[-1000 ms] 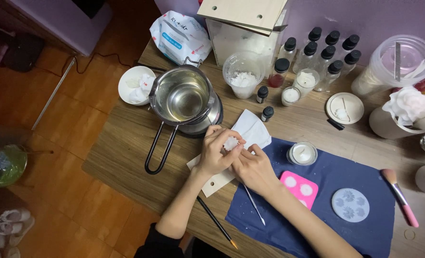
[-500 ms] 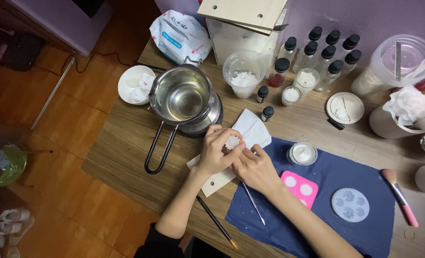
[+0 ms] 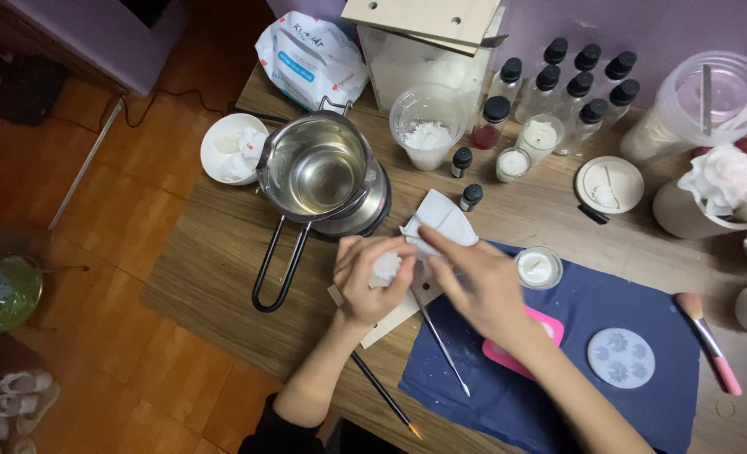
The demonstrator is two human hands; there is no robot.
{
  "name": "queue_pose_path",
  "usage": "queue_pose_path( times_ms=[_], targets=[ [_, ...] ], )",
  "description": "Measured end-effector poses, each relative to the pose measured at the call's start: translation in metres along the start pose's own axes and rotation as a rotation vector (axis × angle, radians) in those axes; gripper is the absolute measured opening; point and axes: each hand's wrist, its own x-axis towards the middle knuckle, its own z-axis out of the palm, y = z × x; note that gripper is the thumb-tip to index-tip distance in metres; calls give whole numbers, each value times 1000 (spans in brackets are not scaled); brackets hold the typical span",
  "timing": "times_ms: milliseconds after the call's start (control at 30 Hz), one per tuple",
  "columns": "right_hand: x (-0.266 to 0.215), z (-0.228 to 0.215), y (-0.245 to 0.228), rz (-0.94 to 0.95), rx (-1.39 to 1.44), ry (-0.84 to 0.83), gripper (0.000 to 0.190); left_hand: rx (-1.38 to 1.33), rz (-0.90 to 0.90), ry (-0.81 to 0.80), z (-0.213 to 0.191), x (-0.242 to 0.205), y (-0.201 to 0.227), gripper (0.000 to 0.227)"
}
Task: Using a needle tool to clean or prepare a small wax flower decoration on a workbench.
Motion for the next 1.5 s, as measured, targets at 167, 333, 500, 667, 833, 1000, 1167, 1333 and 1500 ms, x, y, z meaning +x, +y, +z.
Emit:
queue_pose_path(
  times_ms=[167, 333, 500, 667, 833, 1000, 1167, 1333, 1500],
  targets=[
    [-3, -25, -11, -12, 121, 245, 10, -52, 10, 51, -2, 14, 15, 25],
    [-37, -13, 21, -438, 273, 535, 26, -36, 10, -94, -13, 7, 17, 30],
    [-36, -22, -5, -506, 34, 245, 47, -38, 16, -96, -16, 4, 18, 32],
    [-28, -15, -15, -598, 58, 386, 54, -33, 21, -102, -15, 4, 17, 34],
    [-42, -35, -15, -574, -23, 108, 52, -32, 27, -127, -15, 7, 18, 35],
    [-39, -42, -24, -609, -61, -35, 25, -9, 38, -121, -15, 5, 17, 37],
    [-31, -41, -26, -683, -105, -33, 26, -5, 44, -123, -16, 9, 19, 35],
    [-27, -40, -29, -720, -125, -38, 27, 0, 48, -104, -15, 9, 19, 34],
    [-27, -41, -28, -732, -133, -54, 28, -5, 64, -114, -15, 10, 18, 34]
  ],
)
